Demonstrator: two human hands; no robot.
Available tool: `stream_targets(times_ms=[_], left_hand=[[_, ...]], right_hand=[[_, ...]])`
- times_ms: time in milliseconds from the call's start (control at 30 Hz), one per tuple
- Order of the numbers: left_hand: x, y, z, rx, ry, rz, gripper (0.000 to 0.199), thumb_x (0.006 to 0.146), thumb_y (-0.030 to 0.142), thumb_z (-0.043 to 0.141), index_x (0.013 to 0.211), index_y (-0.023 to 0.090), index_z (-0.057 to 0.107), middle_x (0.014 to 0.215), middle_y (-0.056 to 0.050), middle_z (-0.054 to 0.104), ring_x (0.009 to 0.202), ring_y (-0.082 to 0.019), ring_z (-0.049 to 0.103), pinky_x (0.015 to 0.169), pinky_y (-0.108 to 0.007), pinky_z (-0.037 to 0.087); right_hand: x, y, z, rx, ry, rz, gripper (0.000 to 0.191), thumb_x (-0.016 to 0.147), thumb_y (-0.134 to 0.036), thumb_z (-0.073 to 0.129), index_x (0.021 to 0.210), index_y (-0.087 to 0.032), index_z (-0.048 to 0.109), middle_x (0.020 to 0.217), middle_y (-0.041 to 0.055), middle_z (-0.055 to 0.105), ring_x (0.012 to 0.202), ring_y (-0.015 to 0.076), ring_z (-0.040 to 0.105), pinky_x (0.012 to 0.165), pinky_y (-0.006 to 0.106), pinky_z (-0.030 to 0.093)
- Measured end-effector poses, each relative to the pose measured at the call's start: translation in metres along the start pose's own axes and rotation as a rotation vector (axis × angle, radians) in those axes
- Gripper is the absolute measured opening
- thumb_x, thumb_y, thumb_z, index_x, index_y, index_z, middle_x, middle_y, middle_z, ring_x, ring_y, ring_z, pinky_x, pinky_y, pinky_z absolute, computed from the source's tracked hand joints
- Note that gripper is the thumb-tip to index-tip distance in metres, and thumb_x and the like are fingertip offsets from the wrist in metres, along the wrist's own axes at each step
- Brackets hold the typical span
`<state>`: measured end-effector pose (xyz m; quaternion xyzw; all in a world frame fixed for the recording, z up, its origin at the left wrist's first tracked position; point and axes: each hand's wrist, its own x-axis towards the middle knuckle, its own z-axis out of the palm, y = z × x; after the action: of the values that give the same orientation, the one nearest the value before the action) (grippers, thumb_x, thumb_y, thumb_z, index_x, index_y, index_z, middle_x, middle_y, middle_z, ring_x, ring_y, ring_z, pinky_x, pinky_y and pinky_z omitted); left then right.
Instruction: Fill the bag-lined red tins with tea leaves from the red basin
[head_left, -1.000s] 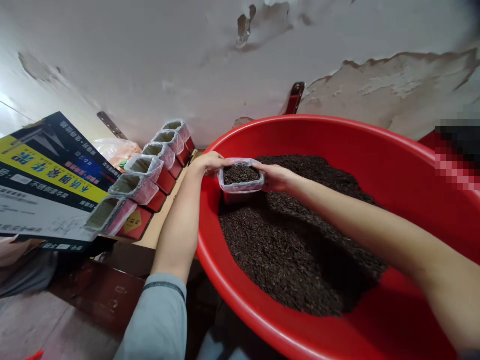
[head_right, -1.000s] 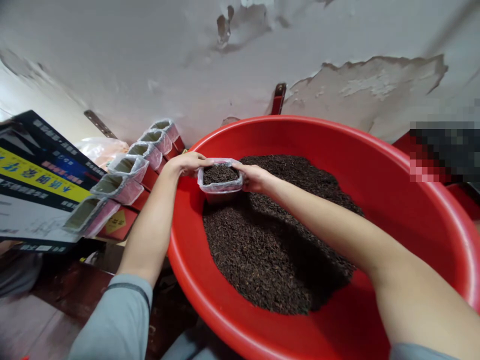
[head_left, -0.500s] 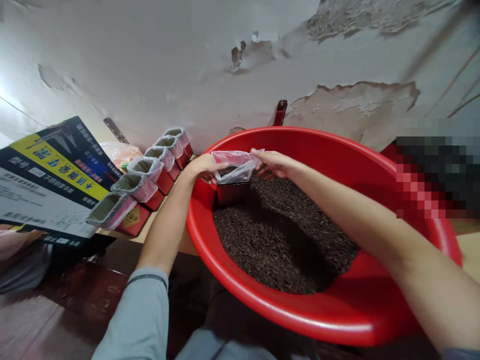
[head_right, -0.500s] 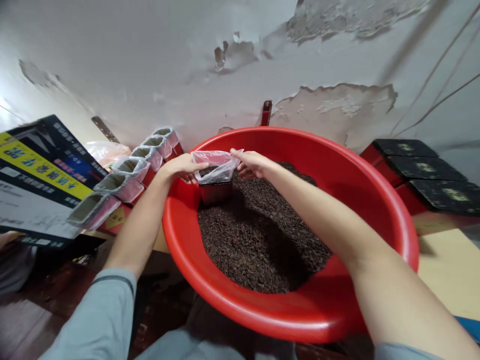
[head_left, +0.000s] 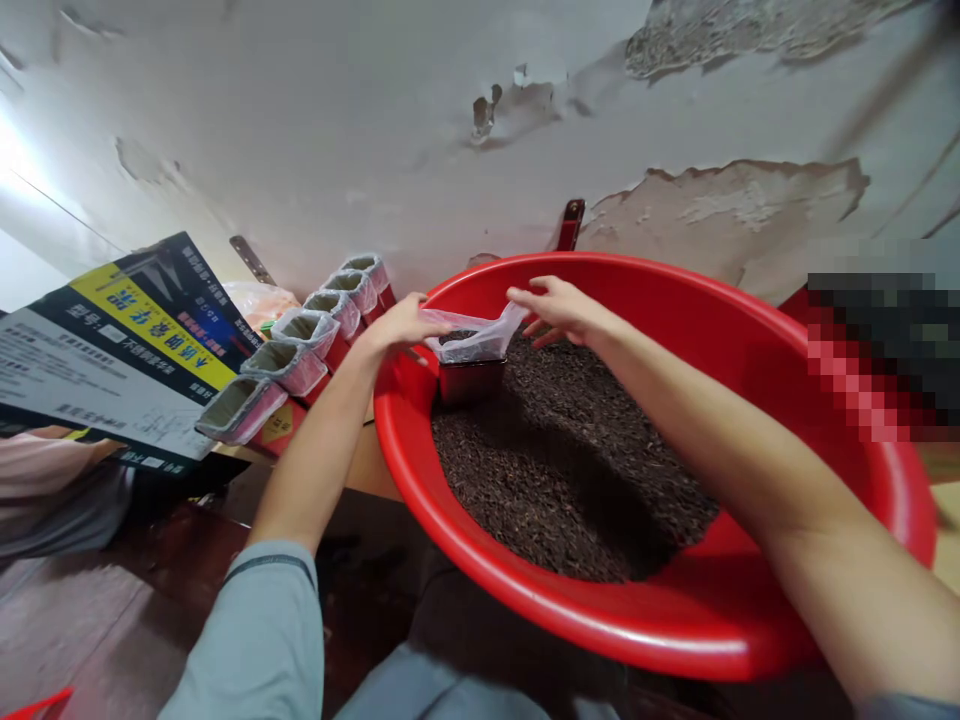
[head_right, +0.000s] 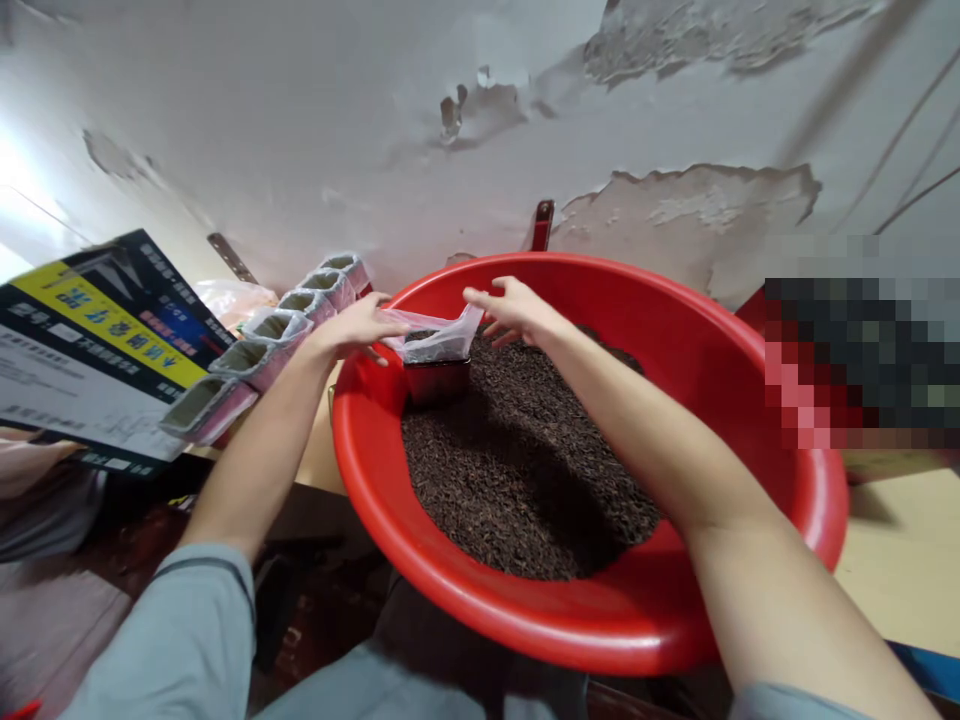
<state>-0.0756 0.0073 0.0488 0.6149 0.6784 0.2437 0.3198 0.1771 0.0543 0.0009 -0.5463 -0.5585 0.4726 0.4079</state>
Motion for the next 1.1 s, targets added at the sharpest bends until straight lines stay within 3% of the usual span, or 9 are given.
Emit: stream_targets(times_ms=[133, 300, 467, 567, 667, 800, 933, 1033, 1100], left_hand=[[0.006, 0.0, 0.002, 0.079, 0.117, 0.053, 0.069, 0.076, -0.002, 0.062, 0.143, 0.012, 0.053, 0.112, -0.015, 0.073, 0.071, -0.018, 0.072, 0.059, -0.026, 0.056], [0.0, -0.015, -0.036, -0.099, 0.275, 0.07, 0.056, 0.083, 0.008, 0.062, 0.139, 0.013, 0.057, 0.129, -0.018, 0.067, 0.082, -0.014, 0.07, 0.061, -0.022, 0.054], [0.006, -0.028, -0.017, 0.105, 0.012, 0.223, 0.099, 0.063, 0.013, 0.086, 0.152, 0.017, 0.046, 0.141, -0.018, 0.062, 0.1, -0.021, 0.07, 0.083, -0.031, 0.058], [0.027, -0.024, 0.003, 0.21, 0.021, 0.374, 0.051, 0.06, 0.006, 0.079, 0.11, 0.01, 0.072, 0.101, -0.009, 0.075, 0.091, -0.02, 0.069, 0.09, -0.033, 0.055], [0.044, -0.017, -0.005, 0.101, 0.111, 0.436, 0.013, 0.066, 0.009, 0.069, 0.077, 0.013, 0.07, 0.077, -0.003, 0.07, 0.073, -0.016, 0.064, 0.075, -0.03, 0.055], [0.043, -0.021, -0.045, -0.096, 0.326, 0.444, 0.03, 0.074, 0.021, 0.072, 0.103, 0.016, 0.07, 0.092, -0.003, 0.069, 0.069, -0.012, 0.061, 0.063, -0.024, 0.051], [0.03, -0.044, -0.053, 0.005, -0.041, 0.238, 0.067, 0.065, 0.03, 0.086, 0.126, 0.016, 0.063, 0.105, -0.008, 0.069, 0.073, -0.014, 0.064, 0.059, -0.024, 0.049], [0.034, -0.052, -0.024, 0.022, -0.273, 0.301, 0.06, 0.066, 0.032, 0.083, 0.121, 0.014, 0.067, 0.105, -0.008, 0.073, 0.081, -0.016, 0.066, 0.065, -0.025, 0.05], [0.044, -0.047, 0.0, 0.052, -0.273, 0.361, 0.044, 0.07, 0.032, 0.078, 0.109, 0.013, 0.072, 0.096, -0.005, 0.074, 0.077, -0.015, 0.065, 0.064, -0.024, 0.048]], right_hand=[[0.006, 0.001, 0.019, 0.057, 0.014, -0.178, 0.044, 0.072, -0.004, 0.065, 0.115, -0.017, 0.065, 0.072, -0.0005, 0.061, 0.059, 0.0165, 0.063, 0.054, 0.033, 0.059], [0.022, -0.008, -0.028, 0.224, 0.165, -0.346, 0.049, 0.076, -0.005, 0.056, 0.122, -0.02, 0.063, 0.088, 0.0017, 0.067, 0.062, 0.0104, 0.06, 0.054, 0.023, 0.051], [0.015, 0.017, -0.021, -0.012, -0.358, -0.164, 0.102, 0.054, -0.017, 0.09, 0.147, -0.023, 0.05, 0.111, 0.0077, 0.073, 0.075, 0.0194, 0.069, 0.053, 0.028, 0.054], [0.013, 0.028, 0.018, -0.069, -0.316, -0.229, 0.059, 0.054, -0.02, 0.09, 0.11, -0.014, 0.072, 0.088, 0.0048, 0.074, 0.071, 0.0177, 0.066, 0.064, 0.031, 0.056], [0.021, 0.024, 0.028, 0.083, -0.138, -0.304, 0.022, 0.061, -0.023, 0.086, 0.07, -0.016, 0.067, 0.066, 0.0007, 0.065, 0.06, 0.013, 0.058, 0.061, 0.03, 0.054], [0.038, 0.02, -0.013, 0.292, -0.065, -0.421, 0.04, 0.061, -0.03, 0.089, 0.096, -0.018, 0.072, 0.091, 0.0055, 0.073, 0.07, 0.0153, 0.065, 0.066, 0.032, 0.058], [0.041, 0.042, -0.033, 0.051, -0.3, -0.45, 0.1, 0.056, -0.044, 0.094, 0.145, -0.022, 0.056, 0.139, 0.0145, 0.065, 0.122, 0.0313, 0.065, 0.104, 0.05, 0.056], [0.038, 0.059, -0.003, -0.213, -0.569, -0.498, 0.1, 0.066, -0.058, 0.086, 0.151, -0.017, 0.053, 0.153, 0.0178, 0.056, 0.143, 0.0366, 0.051, 0.122, 0.056, 0.038], [0.037, 0.063, 0.026, -0.375, -0.603, -0.523, 0.091, 0.077, -0.062, 0.077, 0.152, -0.016, 0.053, 0.158, 0.019, 0.05, 0.151, 0.0396, 0.04, 0.125, 0.063, 0.026]])
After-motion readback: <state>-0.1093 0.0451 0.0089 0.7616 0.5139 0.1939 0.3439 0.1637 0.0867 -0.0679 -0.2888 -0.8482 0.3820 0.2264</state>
